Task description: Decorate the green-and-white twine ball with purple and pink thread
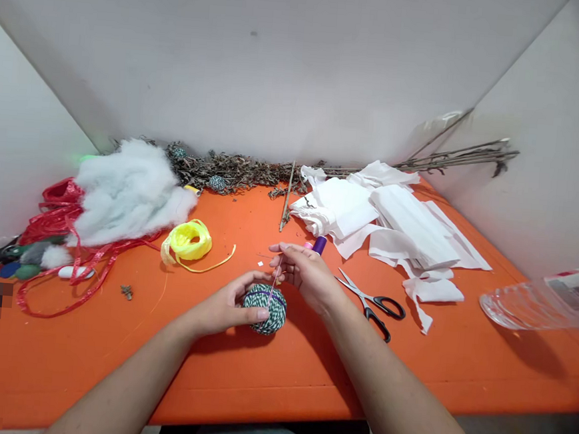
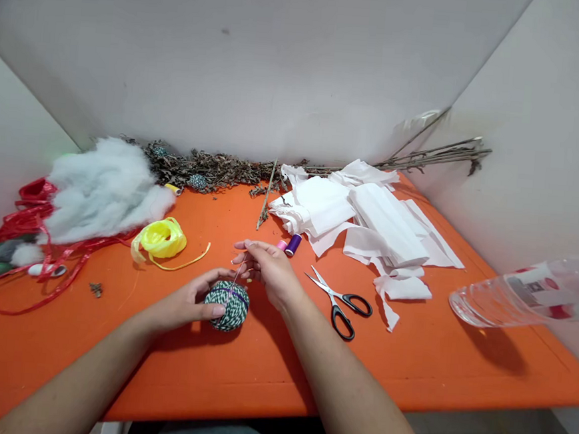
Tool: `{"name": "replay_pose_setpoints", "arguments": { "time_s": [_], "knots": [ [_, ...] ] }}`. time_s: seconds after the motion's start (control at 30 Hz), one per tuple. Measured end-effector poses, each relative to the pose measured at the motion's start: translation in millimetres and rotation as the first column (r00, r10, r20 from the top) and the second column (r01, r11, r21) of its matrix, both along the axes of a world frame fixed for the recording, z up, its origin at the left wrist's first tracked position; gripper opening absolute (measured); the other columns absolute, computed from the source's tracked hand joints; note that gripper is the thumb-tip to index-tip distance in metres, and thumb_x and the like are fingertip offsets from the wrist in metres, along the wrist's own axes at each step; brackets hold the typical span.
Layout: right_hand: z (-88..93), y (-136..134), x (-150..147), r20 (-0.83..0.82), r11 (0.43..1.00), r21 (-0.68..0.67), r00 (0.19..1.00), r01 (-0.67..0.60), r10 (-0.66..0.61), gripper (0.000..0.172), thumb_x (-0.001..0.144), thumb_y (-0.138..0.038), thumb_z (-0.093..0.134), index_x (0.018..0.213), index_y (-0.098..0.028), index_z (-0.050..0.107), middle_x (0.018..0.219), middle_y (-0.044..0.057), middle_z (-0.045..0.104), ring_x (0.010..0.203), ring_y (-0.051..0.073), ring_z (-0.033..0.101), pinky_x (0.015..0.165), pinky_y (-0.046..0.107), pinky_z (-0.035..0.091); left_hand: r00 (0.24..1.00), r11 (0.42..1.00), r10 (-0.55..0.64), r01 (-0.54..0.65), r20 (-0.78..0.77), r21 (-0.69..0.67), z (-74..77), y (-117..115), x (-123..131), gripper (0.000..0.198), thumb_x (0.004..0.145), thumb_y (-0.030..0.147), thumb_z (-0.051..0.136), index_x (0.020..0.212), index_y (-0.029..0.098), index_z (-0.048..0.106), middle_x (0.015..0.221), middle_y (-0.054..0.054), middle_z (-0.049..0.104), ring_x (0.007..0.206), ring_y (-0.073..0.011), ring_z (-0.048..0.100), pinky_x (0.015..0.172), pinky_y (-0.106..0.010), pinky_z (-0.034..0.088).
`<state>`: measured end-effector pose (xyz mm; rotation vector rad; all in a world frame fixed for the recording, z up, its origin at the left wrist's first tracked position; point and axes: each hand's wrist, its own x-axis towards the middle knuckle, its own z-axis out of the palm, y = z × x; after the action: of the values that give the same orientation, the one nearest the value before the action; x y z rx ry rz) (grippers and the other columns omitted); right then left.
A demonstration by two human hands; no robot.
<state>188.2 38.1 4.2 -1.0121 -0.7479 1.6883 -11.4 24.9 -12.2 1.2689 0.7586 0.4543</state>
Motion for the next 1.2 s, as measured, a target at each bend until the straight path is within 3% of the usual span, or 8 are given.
{"name": "replay_pose_setpoints", "arguments": {
  "time_s": [0.23, 0.53, 0.8, 0.97, 1.2],
  "knots": [
    [1.1, 0.5, 0.6, -0.008, 1.0, 0.005, 1.0, 0.011, -0.011, 0.024, 0.082, -0.039, 0.071, 0.088, -0.016, 0.073, 0.072, 0.004, 0.071, 0.053, 0.009, 0.06, 0.053, 0.02, 0.05, 1.0, 1.0, 0.018, -0.018, -0.007, -0.025, 4.7, 0.6, 2.4, 0.063, 0.069, 0.041, 0.082, 0.12, 0.019, 0.053, 0.123, -0.012, 0.061, 0.114, -0.0277, 0.056, 0.098, -0.042, 0.043],
    [5.8, 0.7, 2.4, -0.026, 0.998, -0.002, 0.998, 0.057, -0.058, 0.023, 0.08, -0.037, 0.072, 0.087, -0.016, 0.072, 0.068, 0.003, 0.069, 0.051, 0.008, 0.058, 0.048, 0.019, 0.046, 0.998, 0.999, 0.014, -0.017, -0.063, -0.043, 1.9, 1.2, 1.3, 0.062, 0.074, 0.048, 0.077, 0.125, 0.018, 0.055, 0.118, -0.012, 0.062, 0.11, -0.0272, 0.057, 0.094, -0.042, 0.045],
    [5.1, 1.1, 4.8, -0.017, 0.994, -0.002, 0.994, 0.106, -0.106, 0.022, 0.08, -0.037, 0.071, 0.087, -0.016, 0.073, 0.068, 0.002, 0.069, 0.051, 0.007, 0.058, 0.05, 0.018, 0.047, 0.999, 0.998, 0.051, -0.05, 0.009, -0.047, 3.1, 1.4, 1.6, 0.065, 0.07, 0.041, 0.082, 0.126, 0.021, 0.056, 0.129, -0.012, 0.06, 0.119, -0.0287, 0.054, 0.101, -0.043, 0.042],
    [5.8, 1.1, 3.3, -0.018, 0.996, -0.025, 0.997, 0.081, -0.081, 0.019, 0.082, -0.034, 0.07, 0.087, -0.016, 0.074, 0.069, 0.002, 0.069, 0.051, 0.008, 0.059, 0.049, 0.018, 0.047, 1.0, 0.992, -0.012, 0.014, 0.015, -0.123, 5.6, -1.6, 1.4, 0.074, 0.062, 0.032, 0.088, 0.125, 0.018, 0.052, 0.12, -0.014, 0.063, 0.112, -0.0294, 0.059, 0.101, -0.048, 0.043],
    [5.4, 1.3, 2.4, -0.008, 0.998, -0.019, 0.998, 0.059, -0.06, 0.019, 0.085, -0.034, 0.068, 0.088, -0.016, 0.073, 0.07, 0.003, 0.069, 0.052, 0.008, 0.059, 0.05, 0.02, 0.047, 0.995, 0.987, -0.017, 0.032, 0.094, -0.16, 3.6, -4.8, 1.7, 0.075, 0.062, 0.023, 0.088, 0.127, 0.022, 0.052, 0.125, -0.012, 0.059, 0.115, -0.0282, 0.058, 0.103, -0.048, 0.042]
  ]
}}
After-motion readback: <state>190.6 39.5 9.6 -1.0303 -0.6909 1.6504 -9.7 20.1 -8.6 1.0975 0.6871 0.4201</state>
